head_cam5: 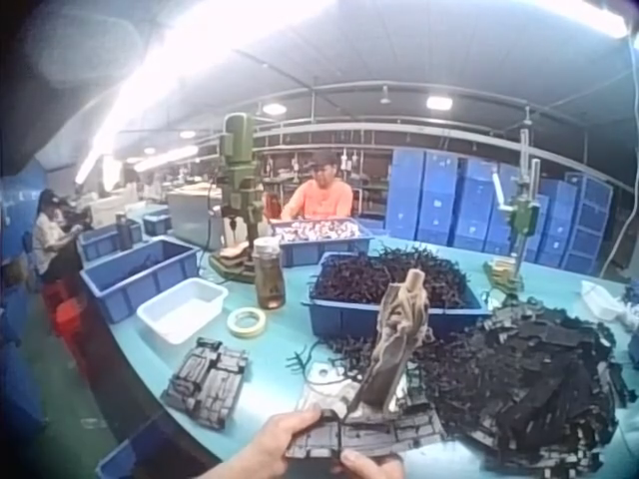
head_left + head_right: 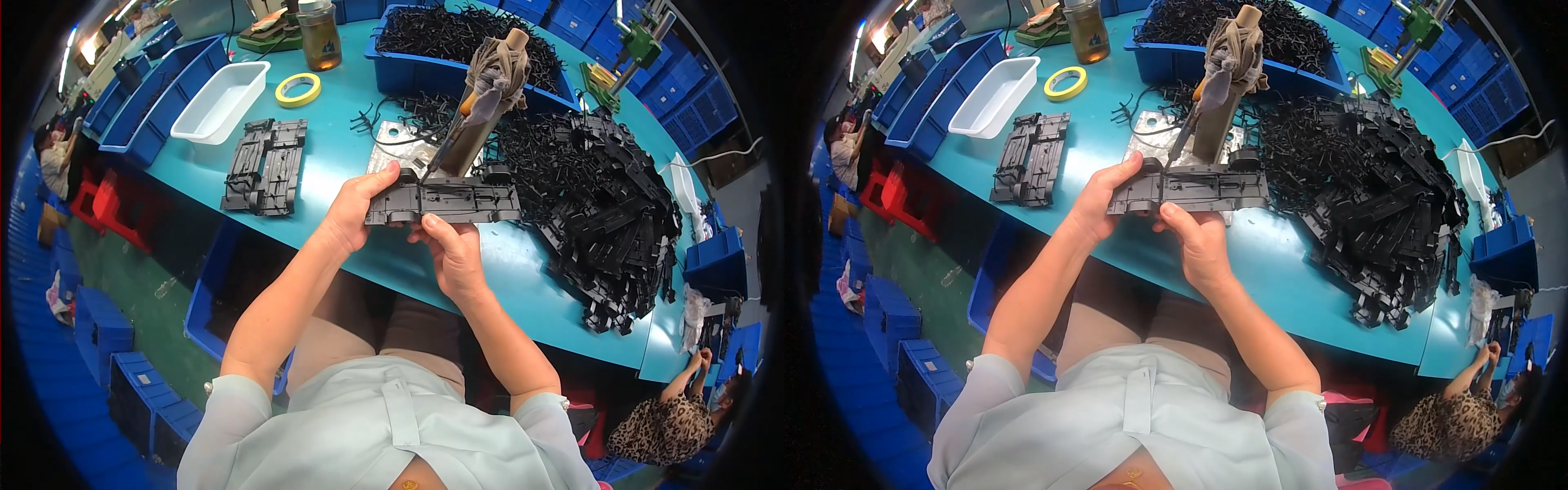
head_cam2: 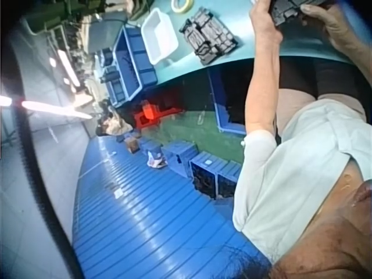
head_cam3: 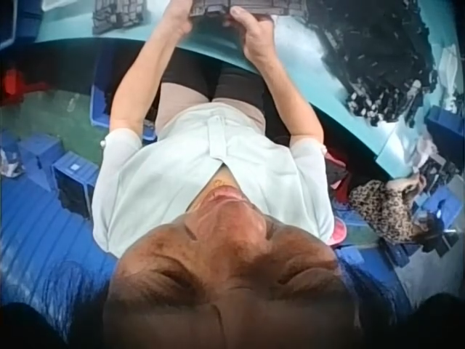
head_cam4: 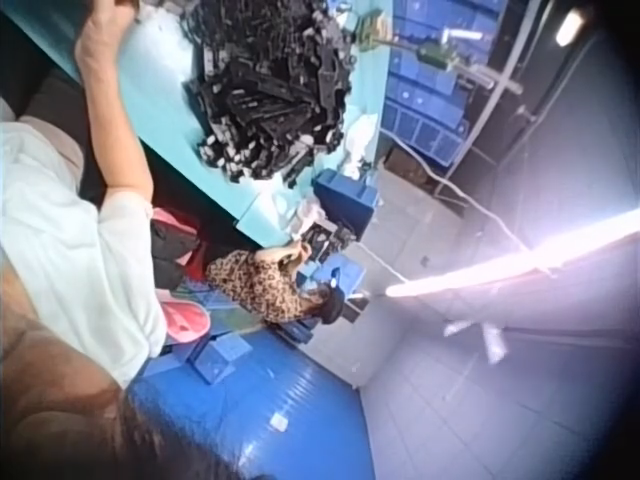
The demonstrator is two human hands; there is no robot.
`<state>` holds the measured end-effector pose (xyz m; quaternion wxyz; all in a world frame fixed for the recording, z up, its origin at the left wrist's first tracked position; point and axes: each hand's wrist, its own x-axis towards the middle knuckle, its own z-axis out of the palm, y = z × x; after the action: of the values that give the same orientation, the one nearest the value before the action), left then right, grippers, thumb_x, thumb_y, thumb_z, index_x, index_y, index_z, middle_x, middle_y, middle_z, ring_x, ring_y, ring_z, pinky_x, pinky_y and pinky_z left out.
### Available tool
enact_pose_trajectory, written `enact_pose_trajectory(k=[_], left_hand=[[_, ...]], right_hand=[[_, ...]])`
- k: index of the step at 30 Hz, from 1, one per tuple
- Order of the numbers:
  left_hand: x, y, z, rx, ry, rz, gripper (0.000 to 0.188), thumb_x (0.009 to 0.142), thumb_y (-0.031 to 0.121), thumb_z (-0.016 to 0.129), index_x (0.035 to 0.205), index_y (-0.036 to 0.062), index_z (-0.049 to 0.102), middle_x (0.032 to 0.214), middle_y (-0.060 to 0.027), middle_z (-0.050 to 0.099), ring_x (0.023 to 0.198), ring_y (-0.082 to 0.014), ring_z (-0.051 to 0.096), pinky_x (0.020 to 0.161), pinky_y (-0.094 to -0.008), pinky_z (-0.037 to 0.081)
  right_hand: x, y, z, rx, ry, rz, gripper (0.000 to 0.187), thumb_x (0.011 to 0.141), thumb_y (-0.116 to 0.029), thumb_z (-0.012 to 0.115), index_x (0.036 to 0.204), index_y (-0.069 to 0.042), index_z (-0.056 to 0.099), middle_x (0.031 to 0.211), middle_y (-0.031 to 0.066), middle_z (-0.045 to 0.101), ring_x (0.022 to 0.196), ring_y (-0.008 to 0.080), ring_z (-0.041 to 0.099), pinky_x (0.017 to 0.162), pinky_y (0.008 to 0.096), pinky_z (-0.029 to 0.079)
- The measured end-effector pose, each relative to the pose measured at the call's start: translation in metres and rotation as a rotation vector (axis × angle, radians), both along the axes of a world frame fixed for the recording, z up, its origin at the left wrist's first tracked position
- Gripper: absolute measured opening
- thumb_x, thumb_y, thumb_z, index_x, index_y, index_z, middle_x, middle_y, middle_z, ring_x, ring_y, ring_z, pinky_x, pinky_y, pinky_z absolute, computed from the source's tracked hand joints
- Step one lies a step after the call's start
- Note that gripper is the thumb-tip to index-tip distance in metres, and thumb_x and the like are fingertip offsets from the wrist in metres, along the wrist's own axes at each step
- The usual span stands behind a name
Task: Assembling various plastic parts onto a toy car chassis at a factory workstation.
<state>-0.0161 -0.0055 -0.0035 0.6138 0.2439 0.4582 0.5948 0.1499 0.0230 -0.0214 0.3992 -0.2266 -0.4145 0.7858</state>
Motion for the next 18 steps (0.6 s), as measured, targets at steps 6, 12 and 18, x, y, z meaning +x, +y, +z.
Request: enact_pose_trajectory(k=[6, 12, 18], left_hand=[[-0.0027, 0.0019, -0.0006, -0.023, 0.009, -0.013, 0.038, 0.09, 0.041, 0.055, 0.104, 0.0063, 0.06, 0.088, -0.0051, 0.065, 0.072, -0.0128, 0.061, 0.056, -0.0257, 0.045], [-0.0032, 0.0026, -0.0004, -0.031, 0.007, -0.035, 0.037, 0.09, 0.041, 0.055, 0.103, 0.0071, 0.061, 0.087, -0.0046, 0.065, 0.071, -0.0127, 0.061, 0.055, -0.0258, 0.044], [-0.0032, 0.0037, 0.0003, -0.042, 0.02, -0.038, 0.036, 0.09, 0.041, 0.054, 0.103, 0.0071, 0.061, 0.086, -0.004, 0.066, 0.07, -0.0122, 0.061, 0.054, -0.0252, 0.044]], right_hand=[[-0.0008, -0.0004, 0.0032, 0.012, 0.007, 0.0, 0.022, 0.082, -0.015, 0.064, 0.098, -0.001, 0.06, 0.09, 0.0071, 0.063, 0.081, 0.0156, 0.059, 0.071, 0.0304, 0.049], [-0.0012, -0.0003, -0.0011, 0.017, 0.0, -0.006, 0.024, 0.082, -0.016, 0.064, 0.1, -0.001, 0.06, 0.09, 0.0072, 0.063, 0.081, 0.0158, 0.06, 0.072, 0.0302, 0.05], [-0.0007, 0.0009, -0.0016, -0.02, 0.002, -0.016, 0.022, 0.083, -0.016, 0.063, 0.099, 0.0, 0.06, 0.089, 0.0084, 0.063, 0.081, 0.0162, 0.06, 0.072, 0.0301, 0.05]])
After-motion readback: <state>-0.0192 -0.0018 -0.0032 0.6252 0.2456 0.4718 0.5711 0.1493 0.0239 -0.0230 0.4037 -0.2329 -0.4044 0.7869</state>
